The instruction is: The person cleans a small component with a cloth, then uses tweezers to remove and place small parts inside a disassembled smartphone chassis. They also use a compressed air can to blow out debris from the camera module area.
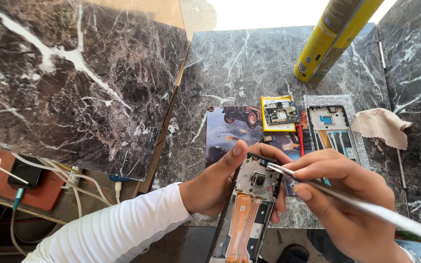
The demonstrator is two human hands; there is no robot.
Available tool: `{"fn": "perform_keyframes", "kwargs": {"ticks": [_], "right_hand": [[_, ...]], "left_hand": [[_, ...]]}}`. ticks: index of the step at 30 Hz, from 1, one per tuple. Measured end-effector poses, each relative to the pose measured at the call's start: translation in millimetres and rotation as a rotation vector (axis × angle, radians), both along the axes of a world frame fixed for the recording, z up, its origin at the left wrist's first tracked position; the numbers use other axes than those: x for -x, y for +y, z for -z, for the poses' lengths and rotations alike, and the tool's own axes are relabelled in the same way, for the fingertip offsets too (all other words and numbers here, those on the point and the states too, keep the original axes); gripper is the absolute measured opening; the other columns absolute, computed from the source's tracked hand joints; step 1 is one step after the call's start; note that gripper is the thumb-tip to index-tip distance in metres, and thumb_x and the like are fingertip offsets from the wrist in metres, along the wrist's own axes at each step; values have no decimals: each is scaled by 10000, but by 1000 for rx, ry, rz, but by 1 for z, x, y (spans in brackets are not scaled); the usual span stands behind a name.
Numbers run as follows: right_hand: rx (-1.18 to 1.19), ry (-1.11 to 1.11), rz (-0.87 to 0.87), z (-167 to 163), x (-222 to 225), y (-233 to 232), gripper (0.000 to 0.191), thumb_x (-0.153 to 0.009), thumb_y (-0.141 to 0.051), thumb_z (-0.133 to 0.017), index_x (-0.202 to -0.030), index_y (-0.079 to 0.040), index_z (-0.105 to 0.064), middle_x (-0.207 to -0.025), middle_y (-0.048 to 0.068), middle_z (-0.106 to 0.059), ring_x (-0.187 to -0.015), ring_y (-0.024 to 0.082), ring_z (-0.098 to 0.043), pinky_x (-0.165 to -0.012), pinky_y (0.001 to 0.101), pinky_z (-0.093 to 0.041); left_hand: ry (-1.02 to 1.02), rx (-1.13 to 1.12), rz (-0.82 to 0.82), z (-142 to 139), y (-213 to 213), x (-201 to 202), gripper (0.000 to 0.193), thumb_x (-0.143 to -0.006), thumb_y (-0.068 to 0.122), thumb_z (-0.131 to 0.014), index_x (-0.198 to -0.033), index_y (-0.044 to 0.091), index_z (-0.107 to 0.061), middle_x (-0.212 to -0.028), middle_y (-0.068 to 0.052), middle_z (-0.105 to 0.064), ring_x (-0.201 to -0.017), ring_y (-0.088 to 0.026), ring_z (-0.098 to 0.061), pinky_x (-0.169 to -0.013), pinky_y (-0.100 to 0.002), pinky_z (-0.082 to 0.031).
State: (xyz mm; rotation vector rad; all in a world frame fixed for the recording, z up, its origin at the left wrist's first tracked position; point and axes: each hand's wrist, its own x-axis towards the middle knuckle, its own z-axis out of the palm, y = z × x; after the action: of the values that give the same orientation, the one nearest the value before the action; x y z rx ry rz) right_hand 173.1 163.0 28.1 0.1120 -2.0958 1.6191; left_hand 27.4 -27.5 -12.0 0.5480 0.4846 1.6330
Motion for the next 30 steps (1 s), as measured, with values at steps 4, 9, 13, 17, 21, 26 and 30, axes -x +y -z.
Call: {"fn": "perform_keyframes", "kwargs": {"ticks": [4,9,13,17,21,26,30], "right_hand": [[-147,18,36,-5,-1,-10,217,-855,14,-742,-1061,3,-678,-1106,183,-759,-1015,223,-749,-844,308,-627],[-171,41,91,-1,2,-17,211,-846,42,-753,-1042,6,-683,-1107,195,-757,-1007,214,-741,-804,300,-643],[4,-3,84,2,2,-18,166,-897,45,-708,-1054,4,-673,-1138,202,-746,-928,180,-741,-756,279,-644],[-37,10,82,4,3,-18,157,-906,49,-704,-1051,11,-661,-1147,219,-745,-953,182,-735,-739,271,-640],[-139,22,92,3,3,-17,153,-908,45,-704,-1048,12,-654,-1128,215,-743,-1000,188,-739,-803,279,-627],[59,-30,45,4,6,-20,126,-921,38,-691,-1045,21,-675,-1151,223,-729,-735,106,-730,-601,209,-633],[58,-17,43,1,8,-23,123,-924,41,-680,-1046,29,-675,-1165,226,-720,-736,112,-726,-575,205,-607]], "left_hand": [[-82,22,29,3,-1,-1,812,-1049,737,-402,-1413,11,-408,-1154,-242,-656,-1042,-344,-690,-943,-501,-577],[-153,24,72,2,-1,-3,844,-1042,774,-344,-1430,27,-405,-1163,-253,-657,-1028,-386,-696,-950,-501,-576],[-156,18,85,2,-3,-2,837,-1063,786,-319,-1439,42,-403,-1152,-291,-659,-1016,-400,-699,-945,-498,-571],[-197,22,78,4,-2,-3,835,-1069,783,-312,-1441,41,-399,-1162,-299,-657,-1027,-406,-701,-942,-506,-574],[-241,9,86,7,-1,-3,809,-1071,771,-307,-1440,56,-398,-1164,-297,-663,-1033,-407,-707,-942,-506,-585],[-205,16,58,9,0,-3,822,-1068,774,-330,-1437,43,-407,-1171,-283,-660,-1033,-398,-706,-978,-528,-583],[-181,96,14,6,3,-3,857,-1030,763,-355,-1497,46,-408,-1256,-249,-635,-1111,-400,-699,-1009,-550,-575]]}}
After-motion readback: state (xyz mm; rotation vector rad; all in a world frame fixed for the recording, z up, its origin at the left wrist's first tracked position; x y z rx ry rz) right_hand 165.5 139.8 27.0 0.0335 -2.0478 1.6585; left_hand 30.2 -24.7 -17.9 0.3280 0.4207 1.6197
